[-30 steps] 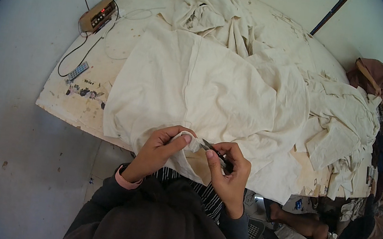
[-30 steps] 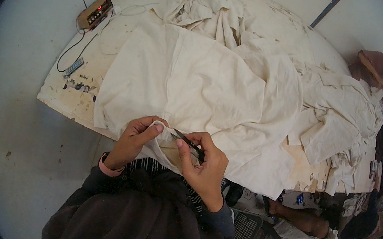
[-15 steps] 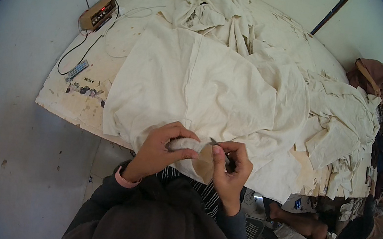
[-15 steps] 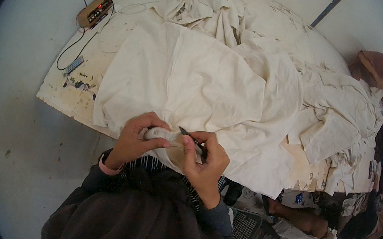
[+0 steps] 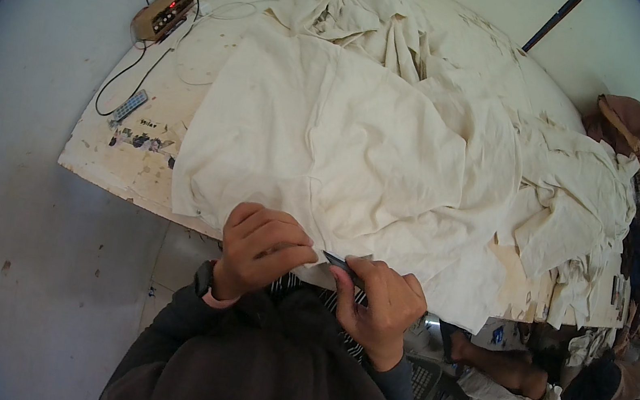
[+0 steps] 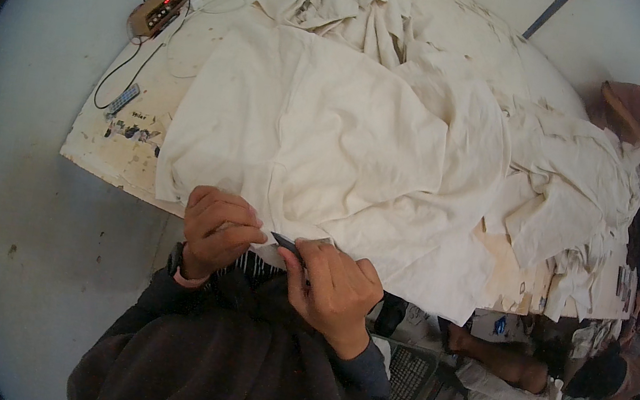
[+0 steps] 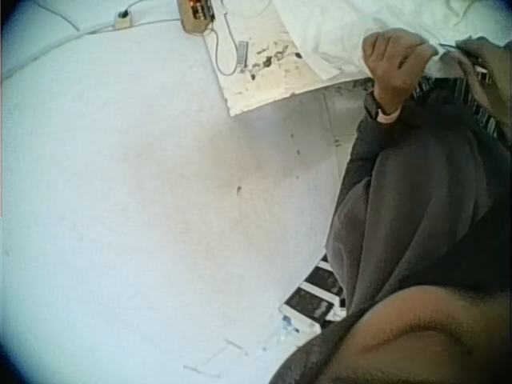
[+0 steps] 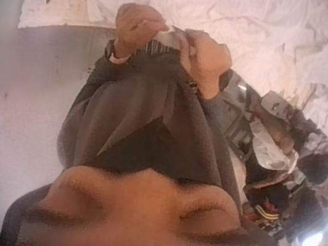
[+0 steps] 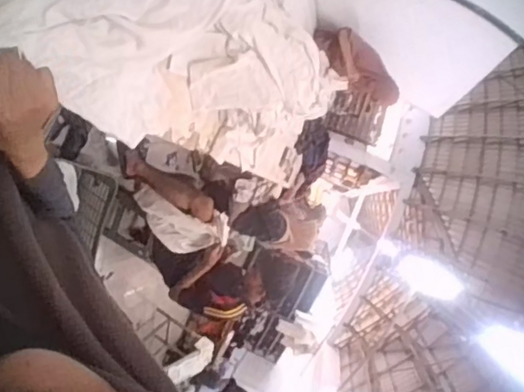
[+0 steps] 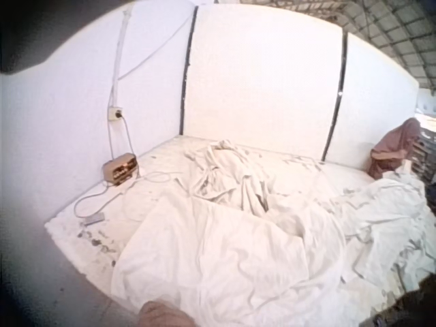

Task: The person uses shears to cut off excess fabric and trim edges from a large white cloth on a work table. They repeatedly fold and unfold the cloth to access different sections, cutting small pieces and setting them aside.

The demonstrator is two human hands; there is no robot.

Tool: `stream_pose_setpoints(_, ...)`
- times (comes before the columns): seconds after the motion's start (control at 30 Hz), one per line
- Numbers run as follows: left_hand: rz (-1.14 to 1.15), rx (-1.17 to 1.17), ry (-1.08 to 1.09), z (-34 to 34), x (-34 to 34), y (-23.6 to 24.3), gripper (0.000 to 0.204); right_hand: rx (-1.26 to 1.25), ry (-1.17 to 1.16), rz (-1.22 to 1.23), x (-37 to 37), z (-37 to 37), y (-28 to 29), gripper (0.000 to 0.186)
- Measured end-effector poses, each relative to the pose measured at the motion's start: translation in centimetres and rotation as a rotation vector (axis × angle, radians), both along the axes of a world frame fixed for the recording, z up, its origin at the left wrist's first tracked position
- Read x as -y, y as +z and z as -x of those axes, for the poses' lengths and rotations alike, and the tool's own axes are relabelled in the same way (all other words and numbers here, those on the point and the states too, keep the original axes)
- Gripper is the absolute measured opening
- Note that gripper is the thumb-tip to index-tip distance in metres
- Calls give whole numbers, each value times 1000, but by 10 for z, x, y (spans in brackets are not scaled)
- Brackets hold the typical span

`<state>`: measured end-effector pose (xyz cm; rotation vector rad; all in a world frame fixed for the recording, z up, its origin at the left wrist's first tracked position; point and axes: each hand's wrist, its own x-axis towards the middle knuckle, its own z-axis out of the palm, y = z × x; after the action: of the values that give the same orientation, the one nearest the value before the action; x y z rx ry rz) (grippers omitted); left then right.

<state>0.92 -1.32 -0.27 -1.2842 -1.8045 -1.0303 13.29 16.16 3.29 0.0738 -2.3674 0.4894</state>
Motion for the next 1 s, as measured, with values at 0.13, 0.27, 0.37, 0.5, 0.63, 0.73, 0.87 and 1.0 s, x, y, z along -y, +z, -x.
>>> stream_pose_setpoints(0.13, -237, 321, 177, 21, 23, 4, 20, -99, -38, 272, -11, -8, -10, 28)
stream_pose_setpoints(0.27, -679, 741, 257, 119, 154, 0, 46, -206, -320, 670, -31, -24, -6, 23)
stream_pose_setpoints(0.37, -823, 808, 270, 155, 204, -5, 53, -59, -480, 768, -89, -47, -25, 18)
stream_pose_setpoints(0.5, -738, 779, 647, 117, 143, 30, 52, 61, -840, 532, -155, -69, -58, 32)
stream_pose_setpoints(0.63, -615, 713, 463, 73, 98, 30, 52, 174, -782, 479, -206, -91, -106, 46)
stream_pose_setpoints(0.73, -304, 781, 87, 27, 68, 40, 64, 217, -682, 486, -219, -105, -122, 39)
stream_pose_setpoints(0.87, -259, 666, -989, -50, 51, 66, 77, 201, -486, 956, -168, -71, -83, 28)
stream_pose_setpoints(1.0, -173, 662, -1287, -70, 39, 96, 64, 79, -160, 1342, -108, -49, -50, 30)
